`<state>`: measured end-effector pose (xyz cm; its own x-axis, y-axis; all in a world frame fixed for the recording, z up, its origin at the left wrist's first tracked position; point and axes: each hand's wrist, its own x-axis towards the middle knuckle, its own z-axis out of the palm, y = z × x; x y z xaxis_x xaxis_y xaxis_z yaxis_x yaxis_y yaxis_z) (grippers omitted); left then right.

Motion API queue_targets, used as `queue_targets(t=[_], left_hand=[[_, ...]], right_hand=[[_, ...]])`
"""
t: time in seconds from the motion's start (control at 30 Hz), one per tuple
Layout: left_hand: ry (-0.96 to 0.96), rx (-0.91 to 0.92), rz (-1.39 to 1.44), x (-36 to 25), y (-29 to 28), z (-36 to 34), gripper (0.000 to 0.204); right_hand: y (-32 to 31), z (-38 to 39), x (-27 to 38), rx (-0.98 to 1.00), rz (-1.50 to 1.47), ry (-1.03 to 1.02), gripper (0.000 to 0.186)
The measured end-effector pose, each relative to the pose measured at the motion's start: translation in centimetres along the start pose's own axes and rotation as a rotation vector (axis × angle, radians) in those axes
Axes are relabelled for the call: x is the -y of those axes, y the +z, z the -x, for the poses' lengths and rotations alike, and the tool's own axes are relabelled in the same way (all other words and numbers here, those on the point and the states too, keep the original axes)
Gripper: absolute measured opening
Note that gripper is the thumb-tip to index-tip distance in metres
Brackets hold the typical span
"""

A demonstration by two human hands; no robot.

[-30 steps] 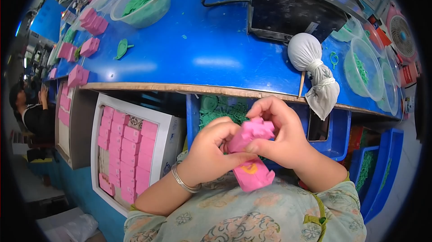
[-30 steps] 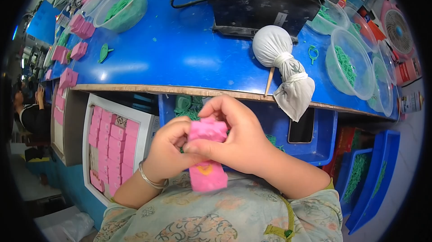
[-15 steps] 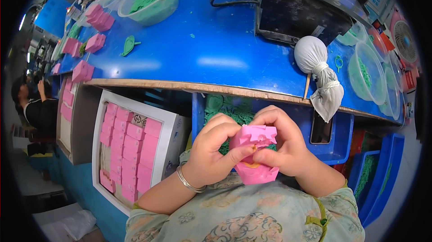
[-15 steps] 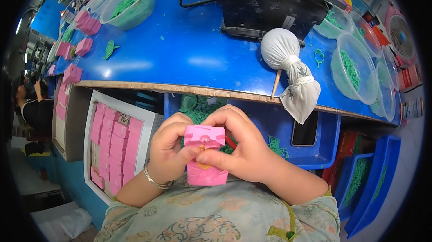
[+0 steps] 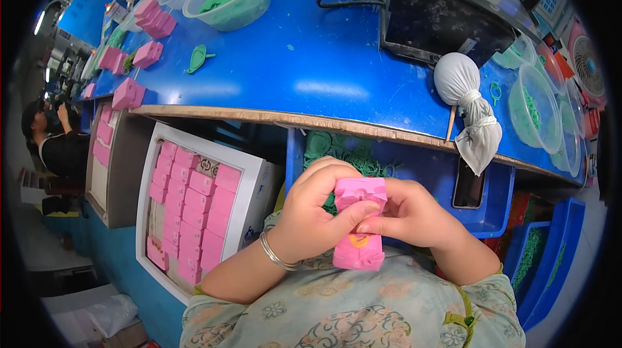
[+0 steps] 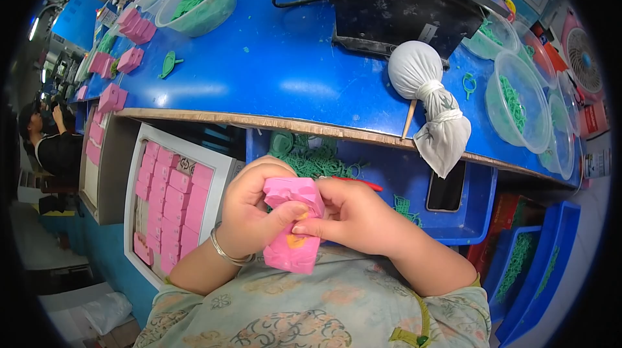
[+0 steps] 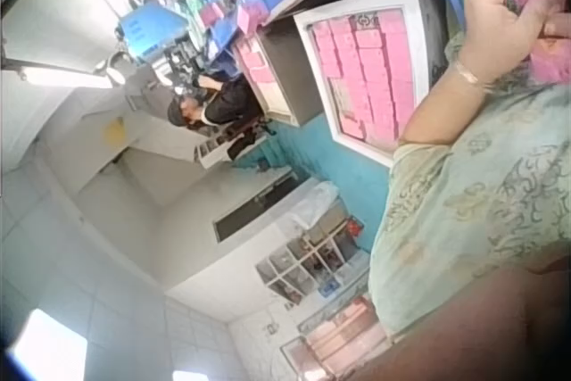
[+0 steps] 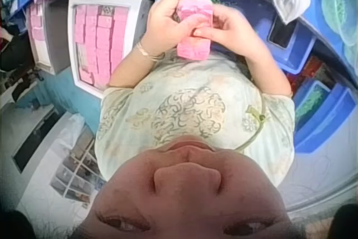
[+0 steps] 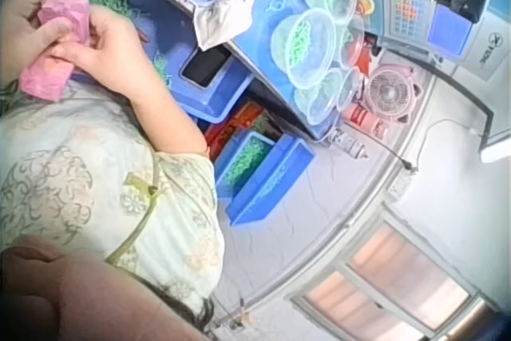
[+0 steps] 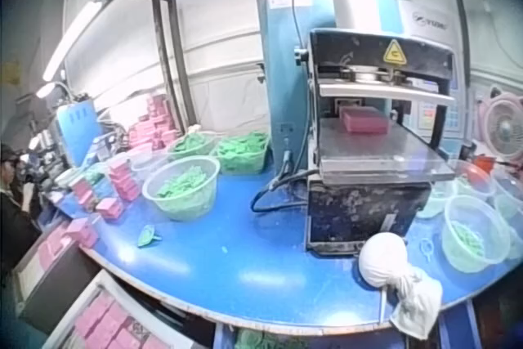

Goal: Cleaning excess wax from small jewelry components and placing them into rubber molds for casting preparation.

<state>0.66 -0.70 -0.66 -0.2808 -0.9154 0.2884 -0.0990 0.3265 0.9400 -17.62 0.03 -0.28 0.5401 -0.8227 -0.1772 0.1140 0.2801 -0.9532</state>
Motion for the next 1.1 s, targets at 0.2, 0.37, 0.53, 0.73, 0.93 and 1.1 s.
queue_targets(t=[0.2, 0.37, 0.53, 0.73, 0.93, 1.1], left_hand=[[-0.502, 0.035, 0.415, -0.8, 0.3, -0.1, 0.021], [-0.602, 0.031, 0.648, -0.4, 0.1, -0.1, 0.021], [-0.587, 0.028, 0.741, -0.3, 0.1, -0.2, 0.026], [-0.531, 0.024, 0.673, -0.6, 0.1, 0.1, 0.028], [-0.561, 0.043, 0.649, 0.0, 0.0, 0.0, 0.026], [-0.618, 0.021, 0.748, 0.5, 0.0, -0.2, 0.024]], right_hand=[[-0.3, 0.0, -0.4, 0.062, 0.354, -0.072, 0.025], [-0.3, 0.0, -0.4, 0.047, 0.472, -0.110, 0.027], [-0.9, -0.2, -0.5, 0.009, 0.474, -0.173, 0.026], [-1.3, -0.1, -0.6, 0.032, 0.492, -0.160, 0.028], [-1.3, -0.2, -0.6, 0.047, 0.553, -0.167, 0.028], [-1.2, -0.4, -0.4, 0.056, 0.553, -0.210, 0.028]])
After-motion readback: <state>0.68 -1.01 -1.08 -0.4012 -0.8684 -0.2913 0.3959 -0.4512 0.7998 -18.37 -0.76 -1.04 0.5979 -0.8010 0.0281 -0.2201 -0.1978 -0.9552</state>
